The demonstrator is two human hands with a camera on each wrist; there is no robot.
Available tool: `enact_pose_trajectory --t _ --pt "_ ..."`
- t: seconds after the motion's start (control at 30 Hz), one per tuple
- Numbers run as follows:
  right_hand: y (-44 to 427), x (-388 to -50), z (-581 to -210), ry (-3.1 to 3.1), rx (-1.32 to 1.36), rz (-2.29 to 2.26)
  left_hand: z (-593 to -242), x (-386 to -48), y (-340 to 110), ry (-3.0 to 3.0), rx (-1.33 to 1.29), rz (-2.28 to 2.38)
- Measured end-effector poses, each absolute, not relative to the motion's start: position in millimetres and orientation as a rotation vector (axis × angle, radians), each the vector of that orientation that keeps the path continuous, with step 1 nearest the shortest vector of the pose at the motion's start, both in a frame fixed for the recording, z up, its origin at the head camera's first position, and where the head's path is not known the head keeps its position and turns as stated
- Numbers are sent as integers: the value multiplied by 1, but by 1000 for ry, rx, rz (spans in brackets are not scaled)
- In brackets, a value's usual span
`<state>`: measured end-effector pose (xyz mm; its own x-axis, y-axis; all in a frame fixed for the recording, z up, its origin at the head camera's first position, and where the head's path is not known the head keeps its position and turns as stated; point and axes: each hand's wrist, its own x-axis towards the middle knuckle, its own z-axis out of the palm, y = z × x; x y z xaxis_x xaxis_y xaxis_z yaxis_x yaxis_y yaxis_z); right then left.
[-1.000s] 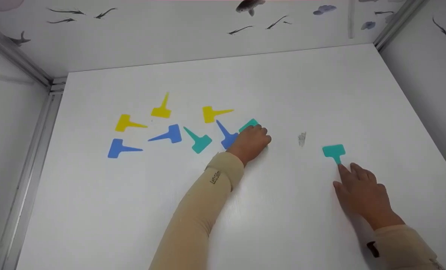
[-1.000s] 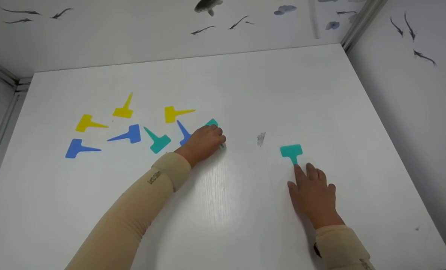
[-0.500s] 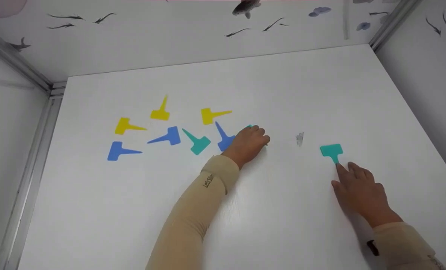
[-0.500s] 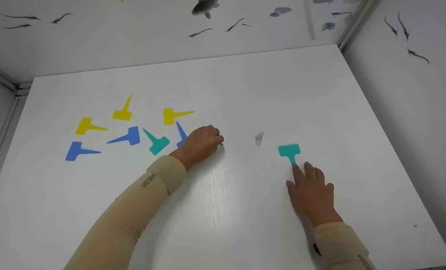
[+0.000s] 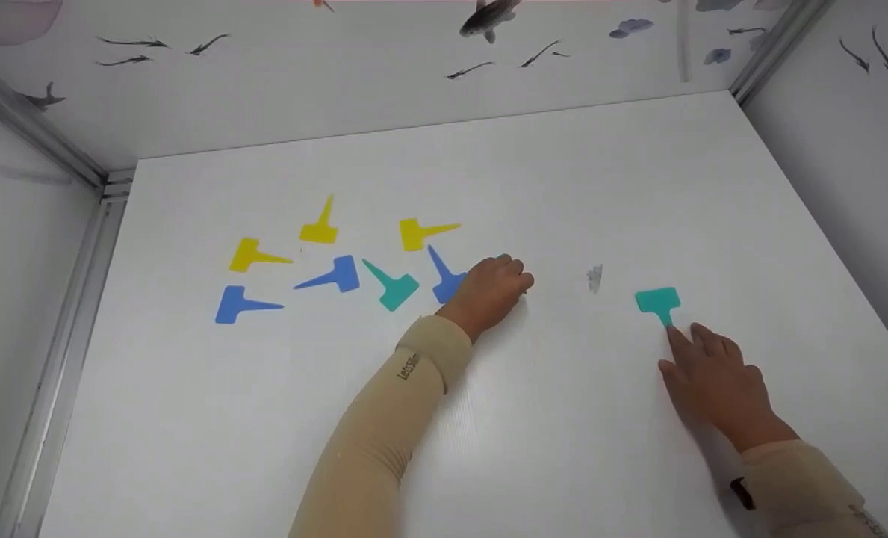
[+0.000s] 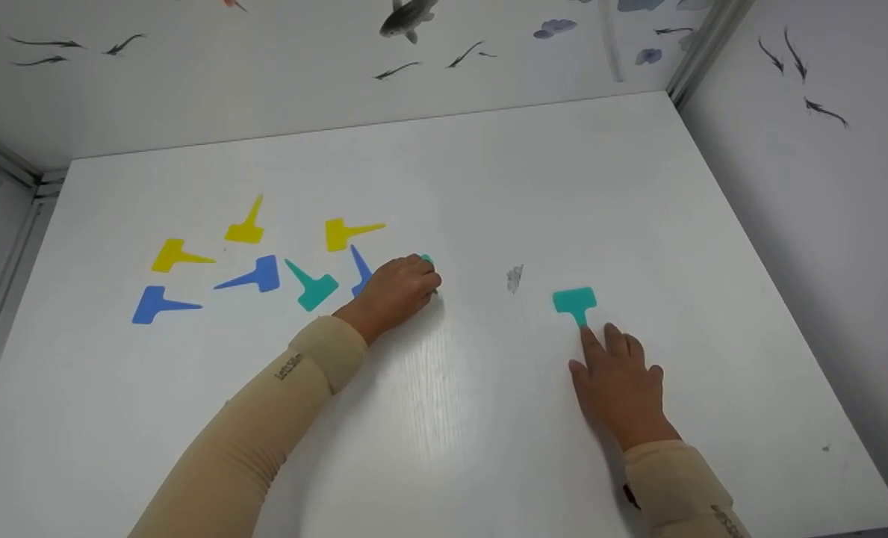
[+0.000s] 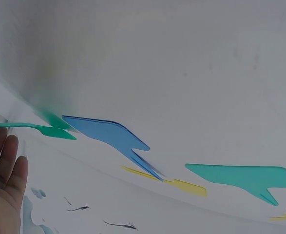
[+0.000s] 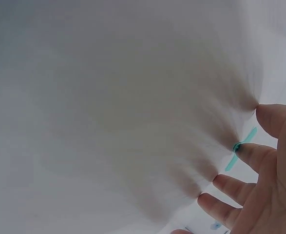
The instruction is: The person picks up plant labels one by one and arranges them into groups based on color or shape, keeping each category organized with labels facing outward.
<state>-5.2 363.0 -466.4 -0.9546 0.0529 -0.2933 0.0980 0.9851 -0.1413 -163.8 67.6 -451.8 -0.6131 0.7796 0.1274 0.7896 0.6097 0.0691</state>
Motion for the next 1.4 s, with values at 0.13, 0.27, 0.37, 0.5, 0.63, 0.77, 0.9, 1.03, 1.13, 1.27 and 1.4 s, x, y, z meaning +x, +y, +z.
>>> enact_pose_trajectory --t 0.13,0.27,0.37,0.5,0.63,0.77,0.9,1.03,1.13,1.27,1.4 --pt "363 -6 -466 2832 111 -222 -451 -163 66 -2715 -1319 -181" --pt "363 -7 -465 2823 107 -219 -451 -162 65 -2653 -1292 -181" --pt "363 -7 -464 2815 108 -223 -451 -161 63 -2609 -1279 -187" --pt "363 -7 -464 2815 113 -235 -451 -160 61 -2567 -1270 -202" --pt "363 -6 -465 2821 118 -241 -448 -158 61 -2530 -1258 -227" --pt "362 -6 -465 2816 125 -248 -448 -156 61 -2481 -1249 -260" --pt "362 -6 -464 2809 126 -251 -448 -154 61 -2420 -1245 -333" --pt "362 -6 -464 2811 125 -255 -448 -150 62 -2368 -1249 -413" --pt "363 -6 -464 2813 120 -256 -446 -146 62 -2344 -1257 -456" --pt "364 -5 -464 2815 110 -255 -444 -142 64 -2324 -1266 -496" --pt "363 -5 -465 2807 114 -272 -444 -137 65 -2325 -1268 -515"
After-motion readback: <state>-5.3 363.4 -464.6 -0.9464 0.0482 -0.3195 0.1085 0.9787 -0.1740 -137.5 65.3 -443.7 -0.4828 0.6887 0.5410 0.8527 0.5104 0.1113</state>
